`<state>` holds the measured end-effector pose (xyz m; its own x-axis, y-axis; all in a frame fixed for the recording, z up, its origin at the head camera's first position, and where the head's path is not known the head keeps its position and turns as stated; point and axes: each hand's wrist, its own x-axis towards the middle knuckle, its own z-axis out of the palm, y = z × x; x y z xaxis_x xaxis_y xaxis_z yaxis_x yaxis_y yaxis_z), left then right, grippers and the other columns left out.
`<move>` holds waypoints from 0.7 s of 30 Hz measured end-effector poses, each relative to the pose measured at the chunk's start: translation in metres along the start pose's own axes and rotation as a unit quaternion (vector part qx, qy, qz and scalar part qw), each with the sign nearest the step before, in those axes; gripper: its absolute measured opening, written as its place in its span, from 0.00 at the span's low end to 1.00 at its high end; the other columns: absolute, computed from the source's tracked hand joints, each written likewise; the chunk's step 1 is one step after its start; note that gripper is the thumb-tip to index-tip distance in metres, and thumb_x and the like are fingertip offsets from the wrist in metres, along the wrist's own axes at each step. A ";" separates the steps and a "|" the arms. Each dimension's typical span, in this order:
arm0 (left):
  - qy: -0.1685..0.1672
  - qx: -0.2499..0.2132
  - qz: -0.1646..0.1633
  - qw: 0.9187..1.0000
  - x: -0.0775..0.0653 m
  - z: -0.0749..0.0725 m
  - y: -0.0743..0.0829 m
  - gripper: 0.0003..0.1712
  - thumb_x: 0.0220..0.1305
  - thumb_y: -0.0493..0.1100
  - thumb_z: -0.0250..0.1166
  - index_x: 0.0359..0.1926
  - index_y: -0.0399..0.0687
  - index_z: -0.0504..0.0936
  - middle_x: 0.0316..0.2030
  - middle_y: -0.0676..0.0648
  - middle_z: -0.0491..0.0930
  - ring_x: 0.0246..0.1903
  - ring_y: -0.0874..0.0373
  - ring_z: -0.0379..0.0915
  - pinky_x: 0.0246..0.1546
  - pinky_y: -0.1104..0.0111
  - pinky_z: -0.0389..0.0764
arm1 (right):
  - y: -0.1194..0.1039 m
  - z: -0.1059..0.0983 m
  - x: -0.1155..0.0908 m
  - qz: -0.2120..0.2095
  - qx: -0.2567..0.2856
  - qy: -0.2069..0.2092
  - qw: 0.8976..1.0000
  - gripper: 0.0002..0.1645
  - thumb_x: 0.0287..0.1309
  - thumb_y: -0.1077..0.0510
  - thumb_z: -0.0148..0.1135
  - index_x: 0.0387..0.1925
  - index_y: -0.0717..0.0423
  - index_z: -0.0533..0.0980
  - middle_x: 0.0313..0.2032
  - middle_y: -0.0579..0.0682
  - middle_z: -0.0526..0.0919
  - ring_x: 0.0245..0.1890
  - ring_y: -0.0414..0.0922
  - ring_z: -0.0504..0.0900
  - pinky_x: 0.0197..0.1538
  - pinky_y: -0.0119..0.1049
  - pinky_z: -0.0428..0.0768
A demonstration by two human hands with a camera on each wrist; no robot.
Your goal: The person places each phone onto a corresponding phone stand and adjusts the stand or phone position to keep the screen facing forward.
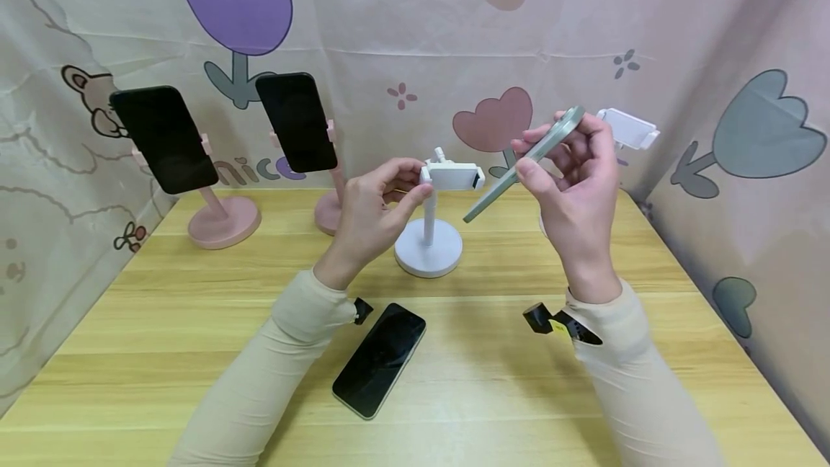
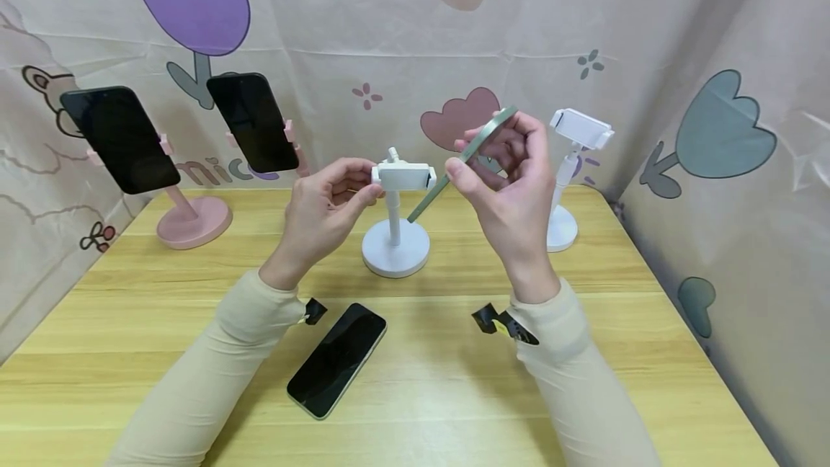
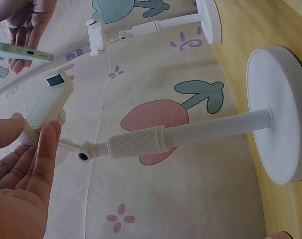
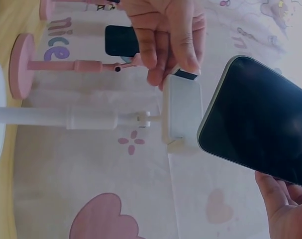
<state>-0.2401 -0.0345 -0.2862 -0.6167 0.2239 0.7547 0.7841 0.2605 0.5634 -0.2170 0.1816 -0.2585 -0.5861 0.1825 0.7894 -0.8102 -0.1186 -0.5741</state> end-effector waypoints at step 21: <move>-0.001 -0.011 0.002 1.000 0.000 0.000 -0.002 0.12 0.57 0.28 0.67 0.43 0.25 0.79 0.34 0.39 0.81 0.32 0.53 0.79 0.34 0.64 0.83 | 0.013 0.027 0.014 -0.065 0.005 0.040 0.997 0.28 0.47 0.63 0.67 0.49 0.66 0.64 0.38 0.70 0.75 0.36 0.58 0.82 0.44 0.45 0.81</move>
<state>-0.2416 -0.0352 -0.2875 -0.6130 0.2268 0.7568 0.7884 0.2385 0.5671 -0.2362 0.1568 -0.2487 -0.4731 0.2745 0.8371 -0.8799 -0.0991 -0.4648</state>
